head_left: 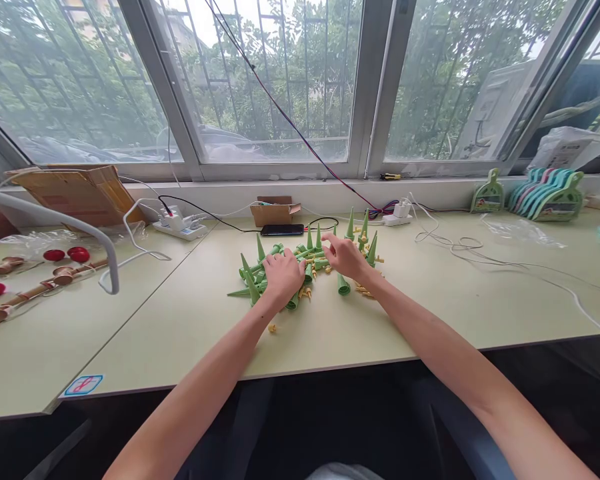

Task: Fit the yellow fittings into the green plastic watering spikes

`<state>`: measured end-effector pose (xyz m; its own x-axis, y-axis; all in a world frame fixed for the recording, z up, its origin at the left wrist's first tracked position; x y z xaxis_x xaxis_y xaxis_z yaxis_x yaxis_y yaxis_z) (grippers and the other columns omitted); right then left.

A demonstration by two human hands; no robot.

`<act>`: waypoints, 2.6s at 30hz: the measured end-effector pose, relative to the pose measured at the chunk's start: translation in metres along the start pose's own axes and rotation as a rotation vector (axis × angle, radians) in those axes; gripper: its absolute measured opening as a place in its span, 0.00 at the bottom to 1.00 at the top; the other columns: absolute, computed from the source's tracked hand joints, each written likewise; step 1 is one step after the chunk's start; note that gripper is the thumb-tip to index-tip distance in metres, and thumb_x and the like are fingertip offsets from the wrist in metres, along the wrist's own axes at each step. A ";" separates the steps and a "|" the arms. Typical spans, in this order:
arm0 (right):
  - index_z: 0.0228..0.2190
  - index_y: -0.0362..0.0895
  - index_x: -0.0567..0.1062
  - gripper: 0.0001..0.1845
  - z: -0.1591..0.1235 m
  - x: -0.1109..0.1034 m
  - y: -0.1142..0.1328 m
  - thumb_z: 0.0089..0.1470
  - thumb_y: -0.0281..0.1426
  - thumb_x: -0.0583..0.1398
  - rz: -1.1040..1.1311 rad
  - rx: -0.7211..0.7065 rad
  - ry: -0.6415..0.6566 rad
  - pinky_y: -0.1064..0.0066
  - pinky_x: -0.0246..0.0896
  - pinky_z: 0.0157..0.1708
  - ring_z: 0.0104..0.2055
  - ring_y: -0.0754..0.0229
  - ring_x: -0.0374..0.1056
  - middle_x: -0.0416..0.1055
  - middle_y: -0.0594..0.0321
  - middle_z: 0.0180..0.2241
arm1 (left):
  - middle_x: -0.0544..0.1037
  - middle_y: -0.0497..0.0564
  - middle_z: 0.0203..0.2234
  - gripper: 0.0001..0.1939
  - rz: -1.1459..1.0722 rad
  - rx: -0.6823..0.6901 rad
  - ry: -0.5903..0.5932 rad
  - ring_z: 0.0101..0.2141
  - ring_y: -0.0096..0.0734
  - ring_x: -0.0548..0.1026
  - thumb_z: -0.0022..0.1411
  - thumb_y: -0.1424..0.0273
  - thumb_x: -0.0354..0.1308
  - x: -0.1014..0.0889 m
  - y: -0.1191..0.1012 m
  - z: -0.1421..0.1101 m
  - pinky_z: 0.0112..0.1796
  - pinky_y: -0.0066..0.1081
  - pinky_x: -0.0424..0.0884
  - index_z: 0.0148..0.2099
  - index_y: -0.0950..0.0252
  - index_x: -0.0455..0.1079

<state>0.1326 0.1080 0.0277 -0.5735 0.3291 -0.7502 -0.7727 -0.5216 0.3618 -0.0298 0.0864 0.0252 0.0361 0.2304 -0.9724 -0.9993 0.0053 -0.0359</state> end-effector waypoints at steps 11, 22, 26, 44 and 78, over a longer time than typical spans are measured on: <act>0.35 0.42 0.74 0.11 -0.003 0.000 0.012 0.63 0.30 0.53 -0.045 -0.059 0.015 0.74 0.50 0.28 0.23 0.65 0.60 0.71 0.63 0.24 | 0.75 0.68 0.43 0.30 0.073 0.034 0.014 0.49 0.55 0.69 0.70 0.55 0.40 0.000 -0.002 -0.003 0.50 0.43 0.61 0.43 0.72 0.76; 0.20 0.43 0.67 0.24 -0.061 0.006 0.133 0.65 0.40 0.50 -0.004 -0.725 0.064 0.70 0.40 0.22 0.20 0.68 0.53 0.63 0.67 0.17 | 0.73 0.66 0.39 0.19 -0.199 0.063 -0.184 0.43 0.50 0.71 0.70 0.66 0.43 -0.013 0.004 0.004 0.45 0.41 0.66 0.39 0.71 0.73; 0.31 0.44 0.72 0.22 -0.083 0.026 0.158 0.66 0.45 0.49 -0.031 -0.840 0.255 0.69 0.40 0.23 0.22 0.67 0.58 0.70 0.65 0.24 | 0.72 0.67 0.40 0.18 -0.336 0.138 -0.305 0.40 0.48 0.72 0.70 0.67 0.44 -0.015 0.003 0.004 0.42 0.41 0.69 0.41 0.72 0.72; 0.34 0.41 0.70 0.14 -0.080 0.043 0.149 0.67 0.31 0.47 -0.217 -0.752 0.435 0.68 0.40 0.23 0.21 0.66 0.60 0.76 0.61 0.29 | 0.70 0.63 0.47 0.15 -0.647 0.264 -0.464 0.38 0.39 0.76 0.69 0.66 0.48 -0.022 -0.001 0.002 0.43 0.40 0.72 0.47 0.69 0.72; 0.56 0.42 0.65 0.23 -0.008 -0.019 0.013 0.60 0.31 0.55 0.128 -0.003 -0.170 0.73 0.55 0.30 0.25 0.64 0.64 0.73 0.62 0.31 | 0.75 0.48 0.24 0.15 -1.112 0.224 -0.308 0.24 0.30 0.77 0.68 0.61 0.48 -0.029 -0.009 -0.005 0.27 0.28 0.70 0.34 0.63 0.68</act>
<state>0.1359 0.0889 0.0425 -0.7046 0.3885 -0.5938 -0.6902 -0.5697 0.4463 -0.0219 0.0750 0.0523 0.9173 0.2169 -0.3339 -0.3981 0.5158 -0.7586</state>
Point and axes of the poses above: each hand's wrist, its own z-axis towards the middle knuckle, its own x-axis out of the palm, y = z × x, the point moved 5 cm from there along z, towards the middle knuckle
